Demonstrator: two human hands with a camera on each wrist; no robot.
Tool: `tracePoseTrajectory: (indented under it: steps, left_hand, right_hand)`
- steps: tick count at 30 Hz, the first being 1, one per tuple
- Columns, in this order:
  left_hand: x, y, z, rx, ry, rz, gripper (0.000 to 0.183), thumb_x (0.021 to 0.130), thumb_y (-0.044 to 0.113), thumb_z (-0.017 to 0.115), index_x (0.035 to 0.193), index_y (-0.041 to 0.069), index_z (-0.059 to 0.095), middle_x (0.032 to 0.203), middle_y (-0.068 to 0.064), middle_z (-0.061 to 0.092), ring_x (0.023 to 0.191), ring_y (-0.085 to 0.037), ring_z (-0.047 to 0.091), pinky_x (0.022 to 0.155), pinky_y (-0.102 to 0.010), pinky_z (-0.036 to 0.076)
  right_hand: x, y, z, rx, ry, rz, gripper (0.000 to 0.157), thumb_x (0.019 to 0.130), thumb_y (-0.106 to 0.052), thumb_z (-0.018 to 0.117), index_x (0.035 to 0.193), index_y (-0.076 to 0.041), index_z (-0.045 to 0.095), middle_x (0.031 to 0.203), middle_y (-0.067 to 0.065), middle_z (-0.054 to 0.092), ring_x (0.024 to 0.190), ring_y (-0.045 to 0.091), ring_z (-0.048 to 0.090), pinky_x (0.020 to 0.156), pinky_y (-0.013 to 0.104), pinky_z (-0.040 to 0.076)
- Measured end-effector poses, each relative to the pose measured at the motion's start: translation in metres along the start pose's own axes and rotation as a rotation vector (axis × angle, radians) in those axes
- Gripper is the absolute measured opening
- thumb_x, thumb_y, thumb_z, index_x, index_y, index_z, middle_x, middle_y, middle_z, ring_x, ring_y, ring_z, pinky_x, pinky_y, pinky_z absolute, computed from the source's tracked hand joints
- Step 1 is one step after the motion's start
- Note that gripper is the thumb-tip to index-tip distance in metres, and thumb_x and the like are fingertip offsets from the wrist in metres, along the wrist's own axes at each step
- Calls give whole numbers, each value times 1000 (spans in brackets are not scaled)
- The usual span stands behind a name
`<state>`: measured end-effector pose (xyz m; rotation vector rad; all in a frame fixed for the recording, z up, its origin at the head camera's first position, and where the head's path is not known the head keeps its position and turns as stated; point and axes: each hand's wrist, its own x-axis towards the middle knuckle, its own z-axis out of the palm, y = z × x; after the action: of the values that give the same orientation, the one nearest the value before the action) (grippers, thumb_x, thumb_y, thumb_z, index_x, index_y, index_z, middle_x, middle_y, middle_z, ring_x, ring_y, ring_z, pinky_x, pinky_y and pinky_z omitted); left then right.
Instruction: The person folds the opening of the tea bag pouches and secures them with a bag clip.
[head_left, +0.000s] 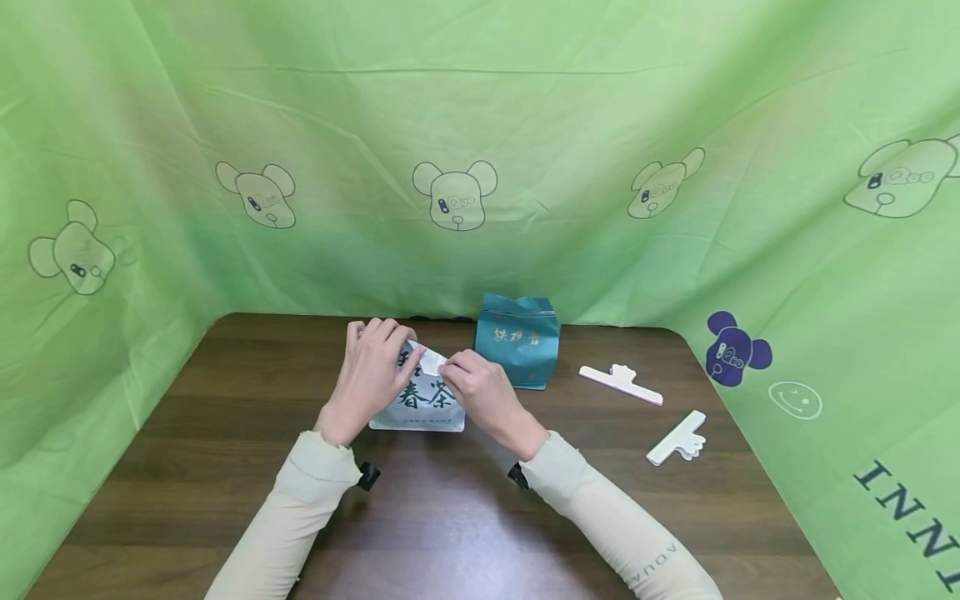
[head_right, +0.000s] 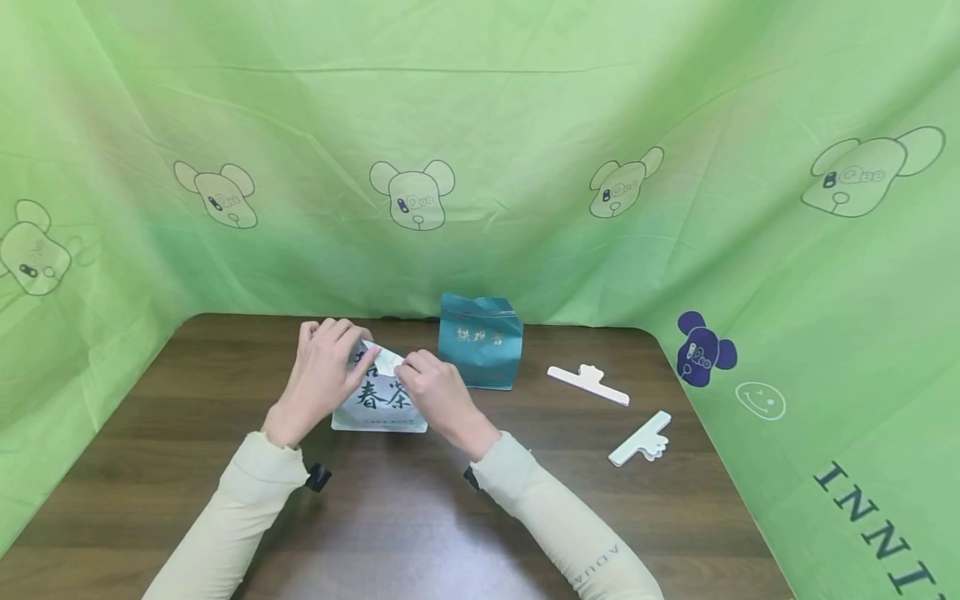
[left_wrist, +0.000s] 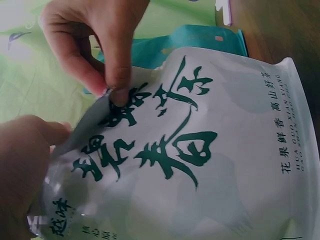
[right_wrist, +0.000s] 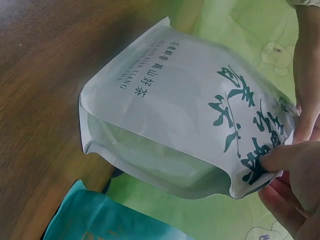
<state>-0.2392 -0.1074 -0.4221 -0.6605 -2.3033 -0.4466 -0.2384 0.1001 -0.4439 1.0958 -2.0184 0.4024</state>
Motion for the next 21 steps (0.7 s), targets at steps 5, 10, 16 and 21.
tracePoseTrajectory:
  steps: [5, 10, 16, 21]
  left_hand:
    - [0, 2, -3, -4, -27, -19, 14, 98, 25, 69, 98, 11, 67, 92, -4, 64, 90, -27, 56, 86, -49, 34]
    - [0, 3, -3, -20, -35, -38, 11, 97, 22, 70, 98, 11, 67, 94, -4, 66, 92, -27, 56, 87, -48, 34]
    - [0, 3, -2, -28, -28, -36, 9, 97, 19, 70, 96, 11, 68, 94, -3, 67, 92, -26, 56, 87, -48, 34]
    - [-1, 3, -2, -32, -16, -25, 7, 96, 18, 70, 95, 11, 69, 92, -2, 67, 90, -26, 55, 87, -48, 34]
  right_hand:
    - [0, 0, 1, 31, -1, 24, 13, 80, 3, 81, 88, -5, 75, 86, 4, 67, 81, 18, 65, 70, 30, 57]
    - [-2, 1, 4, 92, 6, 73, 16, 78, 3, 82, 89, -5, 73, 90, 5, 68, 83, 19, 65, 74, 32, 57]
    - [-2, 3, 7, 143, 21, 113, 24, 74, 0, 88, 92, -4, 73, 93, 6, 69, 87, 21, 66, 79, 34, 57]
    - [1, 5, 7, 224, 19, 157, 25, 76, -6, 89, 95, -3, 73, 94, 7, 69, 88, 20, 65, 80, 32, 57]
